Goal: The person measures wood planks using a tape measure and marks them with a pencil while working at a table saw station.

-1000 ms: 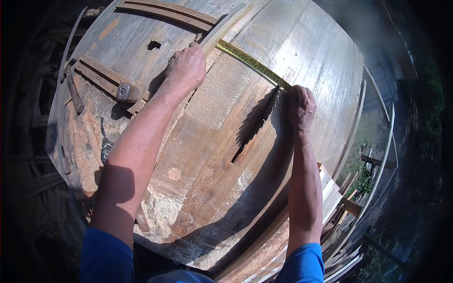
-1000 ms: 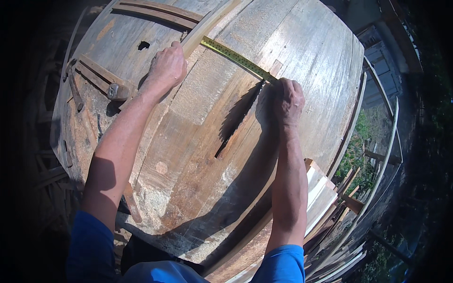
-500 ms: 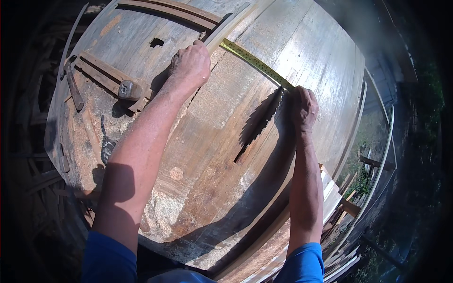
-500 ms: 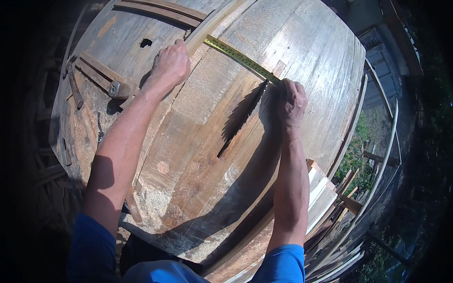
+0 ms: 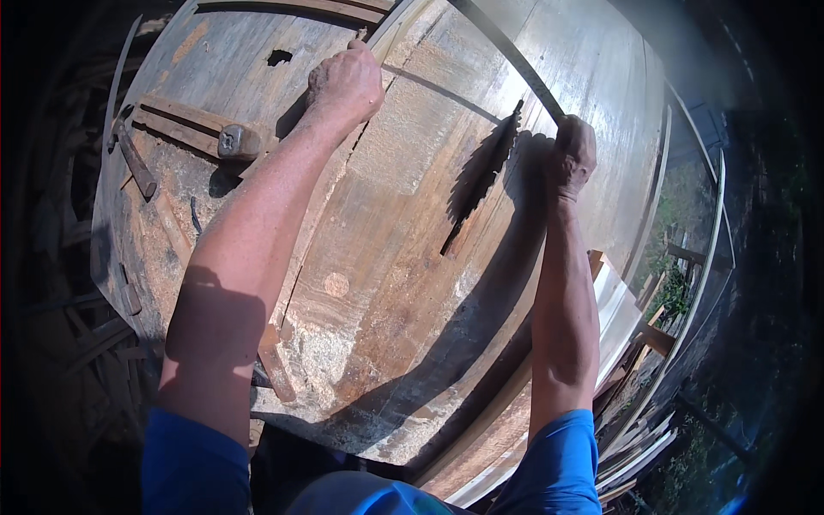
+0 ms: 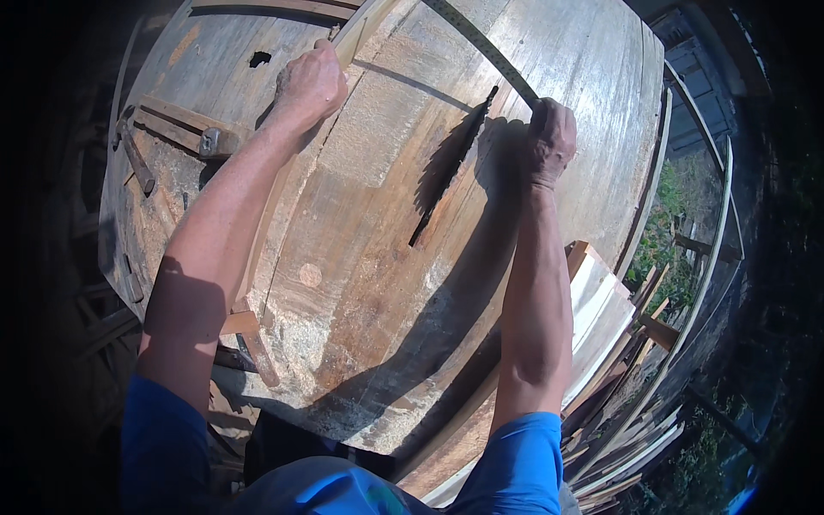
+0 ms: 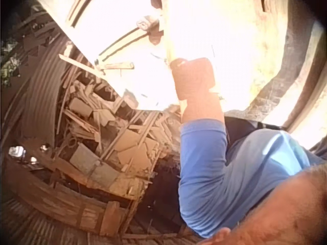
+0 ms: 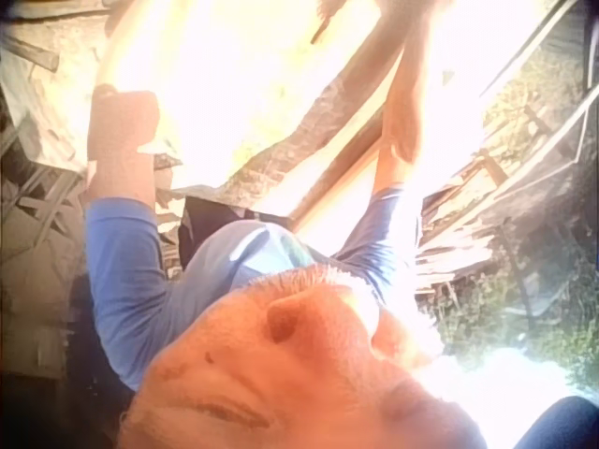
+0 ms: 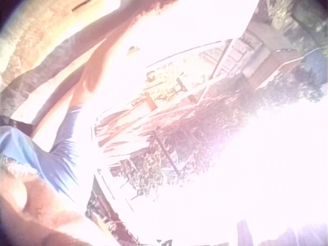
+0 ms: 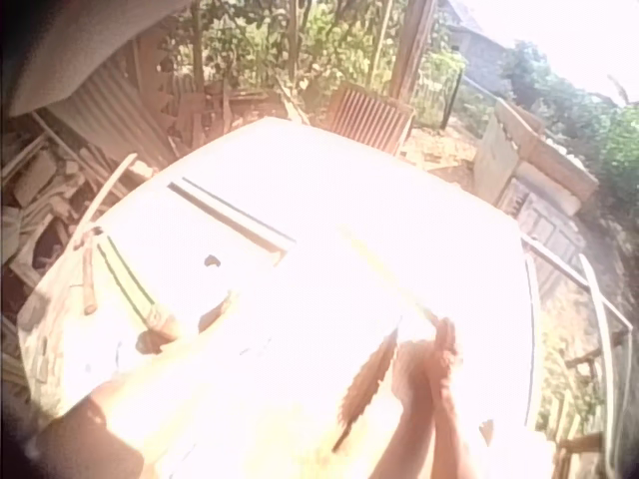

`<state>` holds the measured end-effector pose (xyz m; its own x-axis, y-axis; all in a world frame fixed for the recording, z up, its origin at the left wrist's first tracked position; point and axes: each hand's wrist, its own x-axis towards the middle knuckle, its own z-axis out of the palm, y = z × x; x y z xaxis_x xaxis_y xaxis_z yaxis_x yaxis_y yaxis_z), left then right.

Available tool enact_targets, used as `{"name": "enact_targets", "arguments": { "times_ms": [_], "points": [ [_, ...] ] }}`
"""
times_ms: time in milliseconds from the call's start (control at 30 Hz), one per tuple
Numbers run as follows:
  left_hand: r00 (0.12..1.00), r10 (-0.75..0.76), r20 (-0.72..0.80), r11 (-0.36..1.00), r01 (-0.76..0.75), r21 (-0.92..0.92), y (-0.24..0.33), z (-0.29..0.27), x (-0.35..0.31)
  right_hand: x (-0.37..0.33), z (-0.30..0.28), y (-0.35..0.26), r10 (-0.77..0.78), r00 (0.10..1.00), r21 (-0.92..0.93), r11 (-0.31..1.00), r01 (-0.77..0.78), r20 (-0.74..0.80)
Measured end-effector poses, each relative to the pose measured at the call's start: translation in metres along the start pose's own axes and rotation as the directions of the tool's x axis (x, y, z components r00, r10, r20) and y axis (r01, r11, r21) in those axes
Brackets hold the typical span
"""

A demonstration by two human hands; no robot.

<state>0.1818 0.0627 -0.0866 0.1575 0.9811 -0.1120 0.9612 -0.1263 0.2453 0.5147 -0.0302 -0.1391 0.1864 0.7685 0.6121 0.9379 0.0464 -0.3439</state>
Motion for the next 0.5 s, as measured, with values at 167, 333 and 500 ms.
{"name": "enact_targets", "arguments": {
  "times_ms": [167, 333, 500],
  "points": [
    [1.000, -0.019, 0.011, 0.998, 0.018, 0.061, -0.022, 0.005, 0.005, -0.085, -0.053, -0.066, 0.047, 0.997, 0.090, 0.995, -0.041, -0.055],
    [0.992, -0.014, -0.127, 0.999, 0.021, 0.050, -0.018, 0.006, 0.007, -0.132, -0.094, -0.093, -0.009, 0.994, 0.016, 1.000, 0.008, 0.113],
    [0.927, 0.319, -0.199, 0.946, -0.325, 0.003, -0.027, -0.012, -0.025, -0.122, -0.084, -0.098, -0.165, 0.975, -0.013, 0.985, 0.169, 0.151]
  ]
}}
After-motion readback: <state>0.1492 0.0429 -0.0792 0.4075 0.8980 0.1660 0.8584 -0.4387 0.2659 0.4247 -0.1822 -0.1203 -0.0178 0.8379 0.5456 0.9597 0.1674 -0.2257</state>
